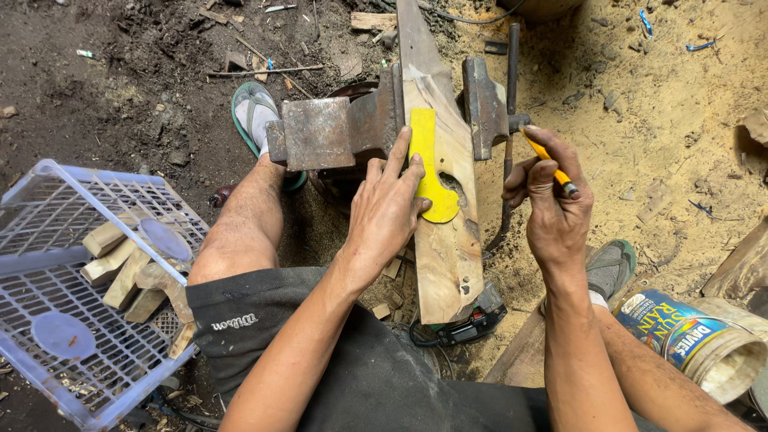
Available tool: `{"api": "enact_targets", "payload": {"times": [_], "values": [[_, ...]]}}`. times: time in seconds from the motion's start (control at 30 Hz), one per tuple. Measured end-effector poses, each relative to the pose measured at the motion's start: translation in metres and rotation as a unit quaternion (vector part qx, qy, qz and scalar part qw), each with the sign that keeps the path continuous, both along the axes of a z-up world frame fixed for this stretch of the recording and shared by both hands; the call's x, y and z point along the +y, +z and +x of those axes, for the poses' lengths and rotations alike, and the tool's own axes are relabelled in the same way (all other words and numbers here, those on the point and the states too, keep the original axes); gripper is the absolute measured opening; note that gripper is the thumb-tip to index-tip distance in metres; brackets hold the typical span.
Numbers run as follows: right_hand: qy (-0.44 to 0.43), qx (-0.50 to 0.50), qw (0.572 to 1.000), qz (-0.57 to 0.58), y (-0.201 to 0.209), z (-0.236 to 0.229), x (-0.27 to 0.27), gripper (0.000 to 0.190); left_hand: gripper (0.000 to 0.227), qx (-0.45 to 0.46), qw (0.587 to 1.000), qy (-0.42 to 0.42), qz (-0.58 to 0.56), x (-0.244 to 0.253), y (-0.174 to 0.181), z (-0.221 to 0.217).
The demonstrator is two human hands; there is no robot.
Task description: The person secures a wooden plank in a bench vise and uses a yellow template and pencil to trace a curved shape onto the wood. The person repeatedly repositions the template and traces its outline to mark the cutting line.
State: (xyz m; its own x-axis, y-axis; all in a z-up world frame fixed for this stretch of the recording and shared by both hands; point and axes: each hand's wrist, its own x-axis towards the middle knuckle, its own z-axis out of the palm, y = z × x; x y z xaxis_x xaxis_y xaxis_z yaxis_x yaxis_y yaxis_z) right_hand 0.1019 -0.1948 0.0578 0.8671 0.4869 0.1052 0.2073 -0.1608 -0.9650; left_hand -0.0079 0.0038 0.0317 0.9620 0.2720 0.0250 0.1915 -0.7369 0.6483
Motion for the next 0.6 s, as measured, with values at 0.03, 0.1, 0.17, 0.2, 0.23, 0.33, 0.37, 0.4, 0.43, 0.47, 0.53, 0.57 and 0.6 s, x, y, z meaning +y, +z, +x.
{"api": "enact_targets", "payload": {"times": [0.03, 0.1, 0.17, 0.2, 0.23, 0.33, 0.37, 0.4, 0.43, 0.47, 0.53, 0.57, 0.6], "values": [[-0.001, -0.004, 1.000, 0.000, -0.002, 0.001, 0.003, 0.042, 0.060, 0.000, 1.000, -0.001, 0.003, 0.000, 0.000, 0.000], [0.004, -0.027, 1.000, -0.015, -0.007, 0.001, 0.008, 0.039, 0.061, -0.001, 1.000, -0.002, 0.008, -0.001, -0.001, 0.000], [0.016, -0.066, 0.997, -0.042, -0.015, 0.001, 0.014, 0.034, 0.062, 0.001, 1.000, -0.001, 0.008, -0.001, -0.001, 0.000], [0.008, -0.059, 0.996, -0.062, -0.019, 0.000, 0.016, 0.032, 0.063, 0.002, 1.000, -0.001, 0.008, -0.001, -0.002, 0.001], [0.001, -0.053, 0.995, -0.082, -0.023, -0.002, 0.018, 0.030, 0.063, 0.004, 1.000, 0.001, 0.009, -0.001, -0.002, 0.001], [-0.011, -0.144, 0.980, -0.139, -0.033, -0.012, 0.019, 0.022, 0.063, 0.006, 1.000, 0.005, 0.007, -0.001, -0.003, 0.001], [-0.012, -0.192, 0.969, -0.156, -0.035, -0.016, 0.019, 0.019, 0.064, 0.003, 1.000, 0.005, 0.006, 0.000, -0.003, 0.001], [-0.020, -0.203, 0.964, -0.172, -0.036, -0.020, 0.018, 0.019, 0.064, 0.000, 1.000, 0.006, 0.004, -0.001, -0.003, 0.001], [-0.028, -0.214, 0.958, -0.188, -0.036, -0.024, 0.018, 0.019, 0.064, -0.002, 1.000, 0.004, 0.004, -0.001, -0.003, 0.001], [-0.035, -0.225, 0.952, -0.203, -0.036, -0.027, 0.017, 0.020, 0.064, -0.004, 1.000, 0.004, 0.004, -0.001, -0.002, 0.001], [-0.034, -0.142, 0.975, -0.167, -0.033, -0.031, 0.018, 0.022, 0.063, -0.004, 1.000, 0.004, 0.004, 0.000, -0.002, 0.000], [-0.033, -0.099, 0.983, -0.148, -0.032, -0.032, 0.018, 0.023, 0.063, -0.002, 1.000, 0.005, 0.004, 0.000, -0.002, 0.000], [-0.038, -0.079, 0.988, -0.127, -0.031, -0.033, 0.019, 0.026, 0.062, -0.001, 1.000, 0.006, 0.004, 0.000, -0.002, 0.000]]}}
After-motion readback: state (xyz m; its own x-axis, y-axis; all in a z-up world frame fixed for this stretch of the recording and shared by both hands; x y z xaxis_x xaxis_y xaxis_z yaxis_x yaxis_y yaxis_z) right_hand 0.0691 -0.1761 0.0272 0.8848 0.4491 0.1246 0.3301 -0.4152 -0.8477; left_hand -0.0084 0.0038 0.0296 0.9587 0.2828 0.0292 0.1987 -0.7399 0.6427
